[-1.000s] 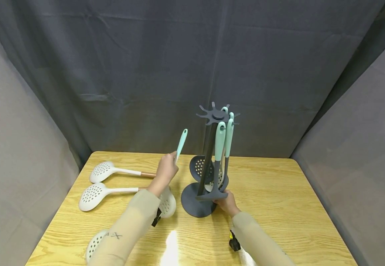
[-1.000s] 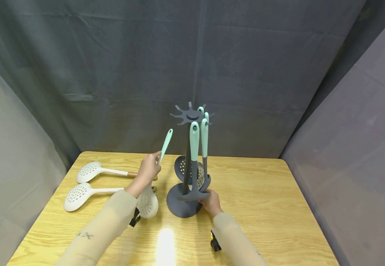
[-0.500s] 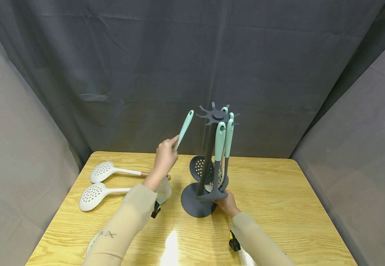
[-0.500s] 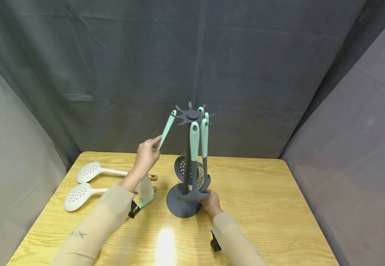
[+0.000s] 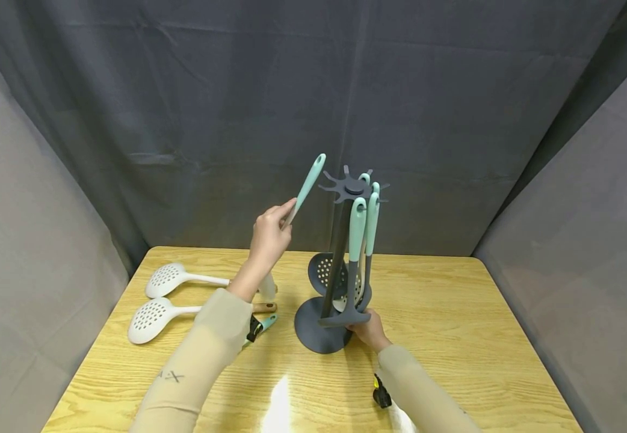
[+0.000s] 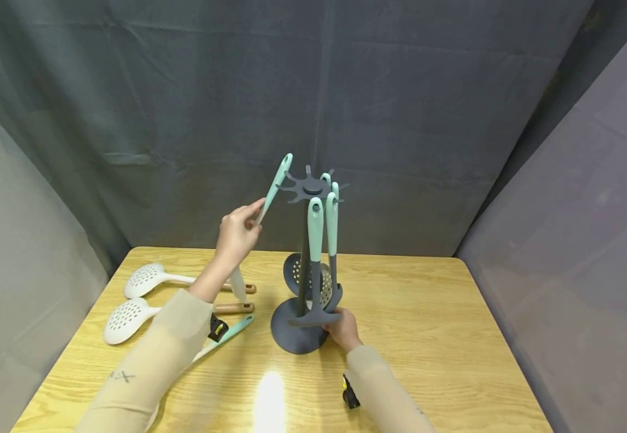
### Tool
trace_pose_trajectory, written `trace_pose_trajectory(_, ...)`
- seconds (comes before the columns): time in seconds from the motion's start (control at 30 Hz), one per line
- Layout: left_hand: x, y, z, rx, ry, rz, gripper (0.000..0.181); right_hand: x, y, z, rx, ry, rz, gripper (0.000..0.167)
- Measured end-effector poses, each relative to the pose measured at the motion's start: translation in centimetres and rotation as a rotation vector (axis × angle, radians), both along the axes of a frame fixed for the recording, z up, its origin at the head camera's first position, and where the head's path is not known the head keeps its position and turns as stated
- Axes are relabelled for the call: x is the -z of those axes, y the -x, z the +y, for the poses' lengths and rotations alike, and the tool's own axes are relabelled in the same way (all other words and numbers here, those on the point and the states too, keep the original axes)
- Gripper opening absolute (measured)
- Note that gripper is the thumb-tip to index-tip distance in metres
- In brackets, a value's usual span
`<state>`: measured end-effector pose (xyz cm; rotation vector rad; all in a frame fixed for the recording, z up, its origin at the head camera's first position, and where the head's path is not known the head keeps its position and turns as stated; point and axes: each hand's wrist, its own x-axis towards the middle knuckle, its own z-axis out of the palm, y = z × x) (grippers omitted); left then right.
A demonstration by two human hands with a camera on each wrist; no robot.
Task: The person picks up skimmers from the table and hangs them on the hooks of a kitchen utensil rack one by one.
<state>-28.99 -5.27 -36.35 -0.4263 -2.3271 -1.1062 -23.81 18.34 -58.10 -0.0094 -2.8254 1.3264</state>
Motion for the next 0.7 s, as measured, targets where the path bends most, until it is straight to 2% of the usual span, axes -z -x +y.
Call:
trace_pose_trajectory(0.27,-0.8,0.2,0.3,0.051,-0.016,0.04,0.052,0.0,0.0,-0.1,0.014,0.036,-0.017,0.008)
trace_pose_trajectory(0.53,-1.4,0.5,0.7,0.11,-0.022,0.115,0.048,0.0,0.0,0.0,-0.008,0.011,-0.024,0.004)
trace_pose_trajectory(0.7,-1.7,0.6,0.9,0.124,-0.017,0.127,0.046,0.1,0.0,0.0,-0.008,0.036,-0.028,0.003)
